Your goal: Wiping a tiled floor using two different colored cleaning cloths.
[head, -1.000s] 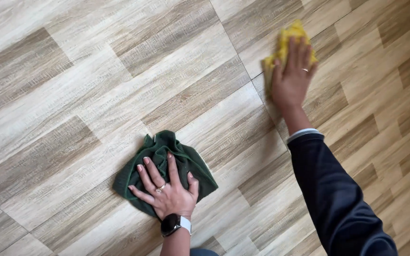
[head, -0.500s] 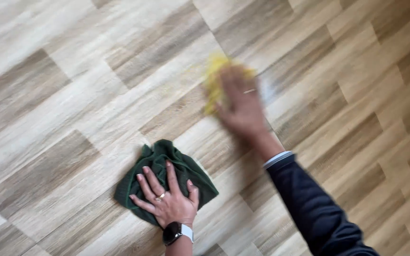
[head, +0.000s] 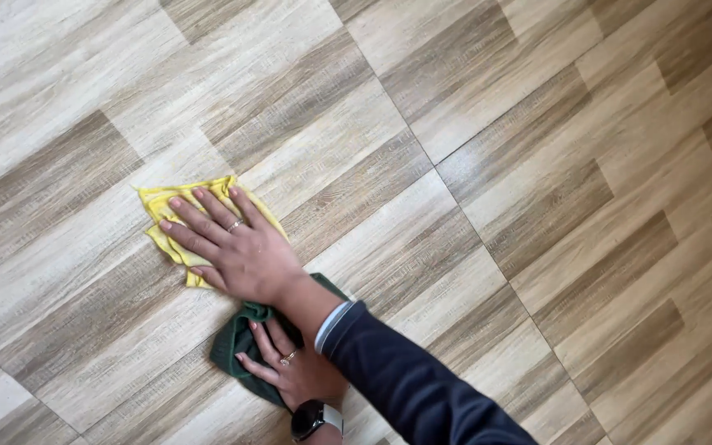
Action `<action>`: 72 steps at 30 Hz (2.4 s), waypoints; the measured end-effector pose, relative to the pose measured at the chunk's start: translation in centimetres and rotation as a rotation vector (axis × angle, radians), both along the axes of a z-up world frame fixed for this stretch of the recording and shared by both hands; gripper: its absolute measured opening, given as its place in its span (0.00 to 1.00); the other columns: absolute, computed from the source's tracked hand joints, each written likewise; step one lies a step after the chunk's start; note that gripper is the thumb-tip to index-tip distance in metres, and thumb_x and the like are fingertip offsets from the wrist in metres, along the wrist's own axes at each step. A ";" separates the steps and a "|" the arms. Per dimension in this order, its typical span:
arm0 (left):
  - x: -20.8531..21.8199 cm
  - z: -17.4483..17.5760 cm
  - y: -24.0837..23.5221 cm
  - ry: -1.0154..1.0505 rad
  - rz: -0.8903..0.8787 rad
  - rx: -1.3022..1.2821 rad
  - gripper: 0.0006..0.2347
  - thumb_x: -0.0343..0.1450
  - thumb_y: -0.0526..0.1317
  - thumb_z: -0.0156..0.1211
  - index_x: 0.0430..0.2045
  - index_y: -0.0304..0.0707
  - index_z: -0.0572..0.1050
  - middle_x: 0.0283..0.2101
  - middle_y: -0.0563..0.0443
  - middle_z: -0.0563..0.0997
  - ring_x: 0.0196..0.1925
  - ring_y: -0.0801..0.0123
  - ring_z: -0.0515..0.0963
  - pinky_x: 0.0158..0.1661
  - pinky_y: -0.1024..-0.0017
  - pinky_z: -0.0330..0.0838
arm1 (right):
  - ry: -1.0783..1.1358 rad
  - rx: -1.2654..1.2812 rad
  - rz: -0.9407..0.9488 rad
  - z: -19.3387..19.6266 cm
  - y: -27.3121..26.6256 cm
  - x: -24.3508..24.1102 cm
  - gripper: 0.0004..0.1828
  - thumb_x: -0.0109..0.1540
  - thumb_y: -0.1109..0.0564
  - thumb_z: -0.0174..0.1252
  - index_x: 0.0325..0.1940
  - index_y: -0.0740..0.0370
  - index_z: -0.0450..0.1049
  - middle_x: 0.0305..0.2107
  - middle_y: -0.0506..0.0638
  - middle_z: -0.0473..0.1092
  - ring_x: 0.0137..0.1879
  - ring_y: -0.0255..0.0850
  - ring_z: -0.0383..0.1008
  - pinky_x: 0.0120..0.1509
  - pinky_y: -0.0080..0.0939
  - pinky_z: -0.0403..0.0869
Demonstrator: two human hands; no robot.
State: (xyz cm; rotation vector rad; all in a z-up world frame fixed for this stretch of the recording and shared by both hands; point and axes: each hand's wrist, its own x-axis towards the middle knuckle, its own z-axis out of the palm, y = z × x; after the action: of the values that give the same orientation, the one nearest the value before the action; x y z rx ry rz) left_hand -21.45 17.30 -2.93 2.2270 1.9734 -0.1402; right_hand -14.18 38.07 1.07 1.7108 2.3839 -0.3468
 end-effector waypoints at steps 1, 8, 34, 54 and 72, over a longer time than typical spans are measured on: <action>0.2 0.2 0.4 -0.087 0.005 0.063 0.30 0.68 0.60 0.43 0.65 0.50 0.67 0.74 0.31 0.57 0.79 0.36 0.47 0.71 0.27 0.33 | 0.043 -0.024 0.092 0.3 0.6 1.3 0.37 0.73 0.29 0.25 0.84 0.40 0.30 0.80 0.45 0.28 0.84 0.50 0.24 0.84 0.62 0.30; 0.9 2.8 1.6 -0.149 -0.013 0.253 0.28 0.70 0.54 0.48 0.68 0.54 0.67 0.73 0.28 0.58 0.75 0.33 0.58 0.67 0.24 0.46 | 0.069 0.276 -0.724 -4.4 -4.5 25.5 0.43 0.71 0.29 0.40 0.84 0.47 0.41 0.80 0.48 0.40 0.85 0.46 0.36 0.83 0.57 0.38; 0.6 3.0 1.4 -0.196 0.007 0.203 0.28 0.70 0.54 0.51 0.68 0.54 0.68 0.75 0.30 0.56 0.76 0.34 0.54 0.67 0.24 0.42 | 0.020 0.286 -1.150 -4.2 -22.9 30.3 0.34 0.74 0.43 0.33 0.84 0.52 0.40 0.80 0.51 0.36 0.85 0.50 0.29 0.83 0.63 0.29; 0.9 3.5 1.7 -0.207 -0.034 0.251 0.26 0.72 0.53 0.51 0.67 0.48 0.70 0.73 0.26 0.59 0.75 0.30 0.58 0.66 0.22 0.45 | 0.104 0.218 -1.248 -3.4 -29.0 14.9 0.42 0.70 0.34 0.36 0.84 0.48 0.35 0.81 0.45 0.29 0.85 0.44 0.22 0.81 0.62 0.19; 1.1 3.6 1.6 -0.229 -0.040 0.230 0.26 0.73 0.52 0.50 0.67 0.44 0.72 0.74 0.25 0.56 0.75 0.29 0.55 0.66 0.22 0.42 | -0.094 0.185 -1.507 -3.4 -52.1 24.3 0.39 0.69 0.45 0.34 0.83 0.58 0.40 0.79 0.60 0.40 0.84 0.51 0.34 0.79 0.66 0.36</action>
State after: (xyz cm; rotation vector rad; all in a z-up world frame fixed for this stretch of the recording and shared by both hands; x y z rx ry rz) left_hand -20.39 18.90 0.69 2.2966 1.9052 0.3397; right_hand 10.10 -13.98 -2.37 3.1286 0.6197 -0.1800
